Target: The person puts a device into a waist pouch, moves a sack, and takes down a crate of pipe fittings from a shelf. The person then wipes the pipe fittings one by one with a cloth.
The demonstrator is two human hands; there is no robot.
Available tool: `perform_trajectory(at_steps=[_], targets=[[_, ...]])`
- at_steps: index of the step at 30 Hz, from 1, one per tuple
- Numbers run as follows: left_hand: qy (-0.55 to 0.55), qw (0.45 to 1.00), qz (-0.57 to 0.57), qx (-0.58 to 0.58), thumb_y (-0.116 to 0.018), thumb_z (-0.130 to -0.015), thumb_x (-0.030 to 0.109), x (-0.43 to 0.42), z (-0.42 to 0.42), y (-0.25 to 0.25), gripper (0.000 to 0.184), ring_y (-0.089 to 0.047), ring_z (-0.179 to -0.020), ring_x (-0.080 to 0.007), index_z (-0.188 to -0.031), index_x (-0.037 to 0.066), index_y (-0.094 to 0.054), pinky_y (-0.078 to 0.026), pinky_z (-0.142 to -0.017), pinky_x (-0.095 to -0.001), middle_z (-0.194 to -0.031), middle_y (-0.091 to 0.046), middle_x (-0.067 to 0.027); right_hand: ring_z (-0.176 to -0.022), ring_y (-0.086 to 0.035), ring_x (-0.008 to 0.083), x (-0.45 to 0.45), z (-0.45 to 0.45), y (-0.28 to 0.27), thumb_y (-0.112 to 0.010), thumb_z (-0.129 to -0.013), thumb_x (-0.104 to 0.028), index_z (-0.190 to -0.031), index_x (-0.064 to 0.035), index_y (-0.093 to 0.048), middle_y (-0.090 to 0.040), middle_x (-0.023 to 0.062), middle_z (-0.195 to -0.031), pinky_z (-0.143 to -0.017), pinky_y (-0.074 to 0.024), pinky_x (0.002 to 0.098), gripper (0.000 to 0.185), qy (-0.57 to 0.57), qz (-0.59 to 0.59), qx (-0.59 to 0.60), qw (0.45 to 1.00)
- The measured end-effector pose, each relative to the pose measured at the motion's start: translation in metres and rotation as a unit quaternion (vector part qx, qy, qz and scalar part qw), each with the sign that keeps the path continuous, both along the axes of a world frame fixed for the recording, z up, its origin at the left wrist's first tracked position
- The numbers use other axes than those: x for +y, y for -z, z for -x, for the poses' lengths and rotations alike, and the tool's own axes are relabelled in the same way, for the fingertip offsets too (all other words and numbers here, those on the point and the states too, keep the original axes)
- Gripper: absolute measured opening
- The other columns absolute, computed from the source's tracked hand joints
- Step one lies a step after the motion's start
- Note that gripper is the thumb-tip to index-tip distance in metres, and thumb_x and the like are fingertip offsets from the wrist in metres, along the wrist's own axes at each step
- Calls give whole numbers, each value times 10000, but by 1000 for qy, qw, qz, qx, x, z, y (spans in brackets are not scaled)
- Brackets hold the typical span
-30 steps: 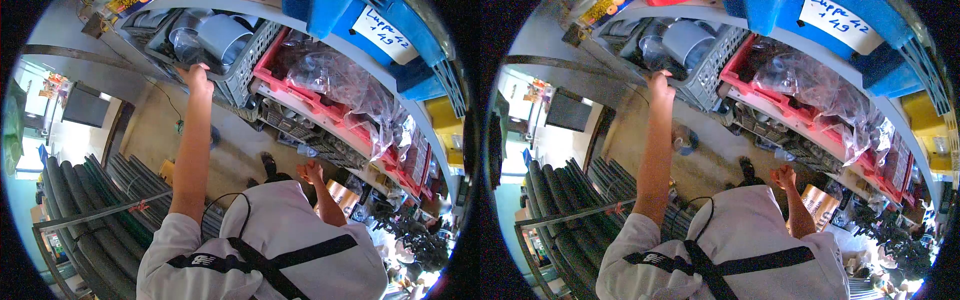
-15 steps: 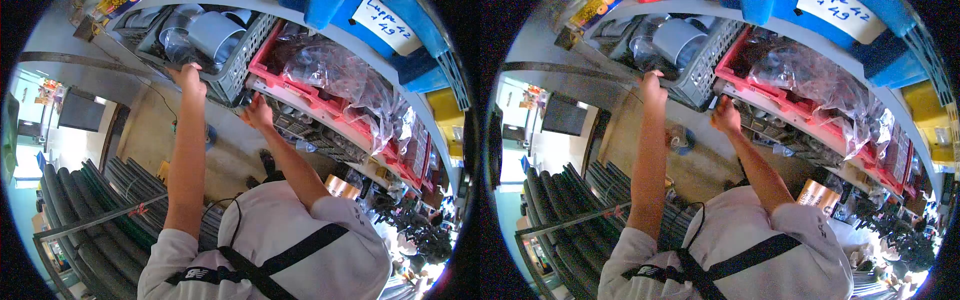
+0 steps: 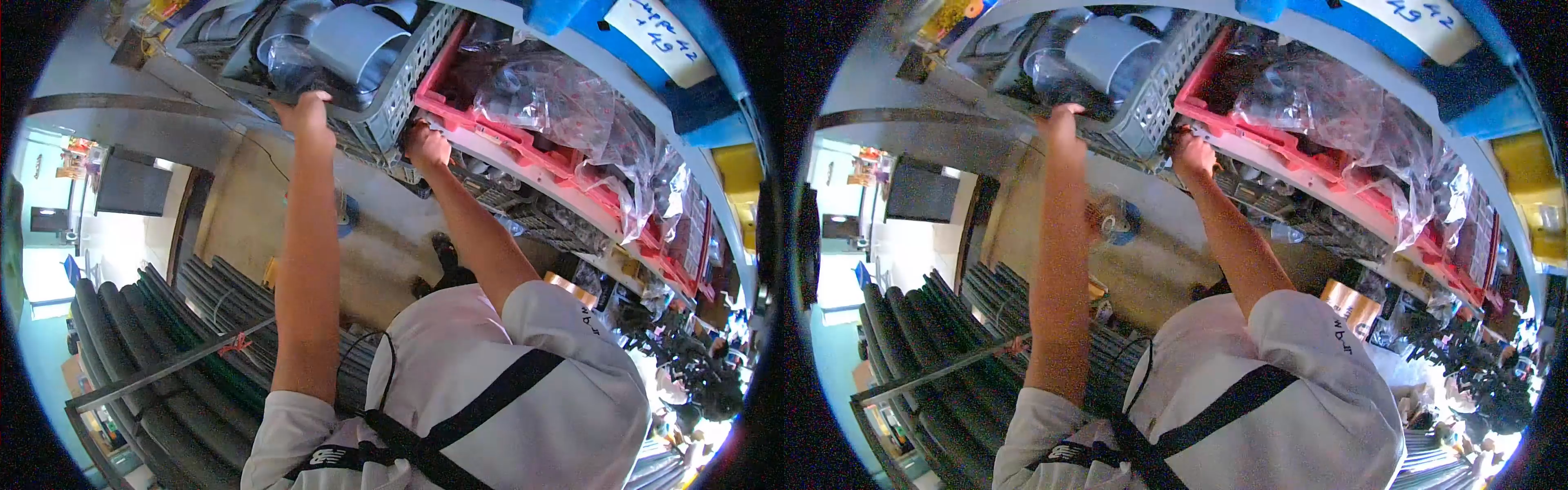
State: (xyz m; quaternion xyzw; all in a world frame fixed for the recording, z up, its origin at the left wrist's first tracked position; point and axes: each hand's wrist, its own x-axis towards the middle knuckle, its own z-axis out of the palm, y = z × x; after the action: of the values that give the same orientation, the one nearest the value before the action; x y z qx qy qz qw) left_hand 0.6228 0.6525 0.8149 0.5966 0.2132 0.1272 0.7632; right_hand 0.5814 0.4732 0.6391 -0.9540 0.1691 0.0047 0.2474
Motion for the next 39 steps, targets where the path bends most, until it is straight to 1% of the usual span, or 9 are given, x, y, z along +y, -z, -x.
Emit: perform_trajectory(at_steps=[4,9,14,17,24,25,29,33,39], targets=[[23,999,33,-26,-566,-525,-124,3,0,0,1073,-438,-1138,-264,-1472,82,-104,-359,-957,-323,-1360,-400,-102,-807,-671,344,-2,-8,9,-512,-847,-298,-994,-60,-603,-672,188,-883,-717,-541,442,294,-11,42,-50,998],[42,999,13,-1,-570,-527,-107,18,-21,25,1033,-452,-1125,-271,-1453,54,-141,-371,-950,-334,-1330,-420,-116,-695,-684,246,-9,-23,-28,-606,-749,-112,-905,-17,-634,-681,133,-821,-589,-564,360,185,-29,-59,99,993],[-3,999,-37,-35,-571,-538,-102,2,-4,7,961,-472,-1114,-282,-1419,40,-215,-370,-960,-330,-1307,-439,-121,-744,-685,275,4,-22,4,-578,-776,-112,-915,-14,-634,-679,154,-829,-651,-561,387,179,63,-109,66,990],[-5,999,-16,-27,-575,-538,-103,-7,7,-7,940,-472,-1126,-278,-1408,43,-250,-367,-962,-323,-1301,-449,-113,-802,-680,303,12,-12,3,-562,-809,-165,-936,-18,-641,-673,184,-889,-704,-548,426,210,60,-5,0,998],[-23,999,-36,-18,-583,-541,-97,-1,-8,11,892,-484,-1127,-268,-1377,43,-307,-370,-969,-328,-1272,-479,-113,-828,-677,301,9,-21,-5,-641,-750,-135,-887,-6,-639,-681,164,-859,-691,-559,395,189,84,20,-42,995],[-34,999,-33,-23,-584,-542,-94,-4,-5,7,891,-487,-1122,-268,-1377,43,-305,-369,-970,-328,-1269,-483,-114,-911,-648,347,0,-26,-6,-441,-895,-219,-957,-15,-601,-640,206,-1017,-767,-539,423,267,-17,-6,64,998],[-13,995,-77,-68,-609,-579,-45,-9,8,-3,749,-479,-1058,-267,-1281,24,-358,-385,-920,-374,-1202,-505,-104,-824,-662,349,6,-3,-32,-512,-839,-144,-974,16,-579,-653,200,-939,-703,-549,419,220,-44,-30,10,999],[-52,993,-96,-40,-591,-558,-62,-7,-3,7,754,-475,-1063,-271,-1271,22,-362,-368,-939,-370,-1206,-497,-99,-810,-658,365,16,-2,4,-535,-830,-216,-982,12,-570,-660,193,-855,-693,-544,436,277,22,-6,-73,997],[-46,991,-105,-64,-572,-535,-77,-5,-9,12,780,-471,-1075,-271,-1277,14,-352,-362,-938,-360,-1208,-494,-96,-764,-672,310,18,3,9,-549,-798,-184,-1223,60,-416,-664,187,-887,-661,-553,404,507,-37,16,14,999]])
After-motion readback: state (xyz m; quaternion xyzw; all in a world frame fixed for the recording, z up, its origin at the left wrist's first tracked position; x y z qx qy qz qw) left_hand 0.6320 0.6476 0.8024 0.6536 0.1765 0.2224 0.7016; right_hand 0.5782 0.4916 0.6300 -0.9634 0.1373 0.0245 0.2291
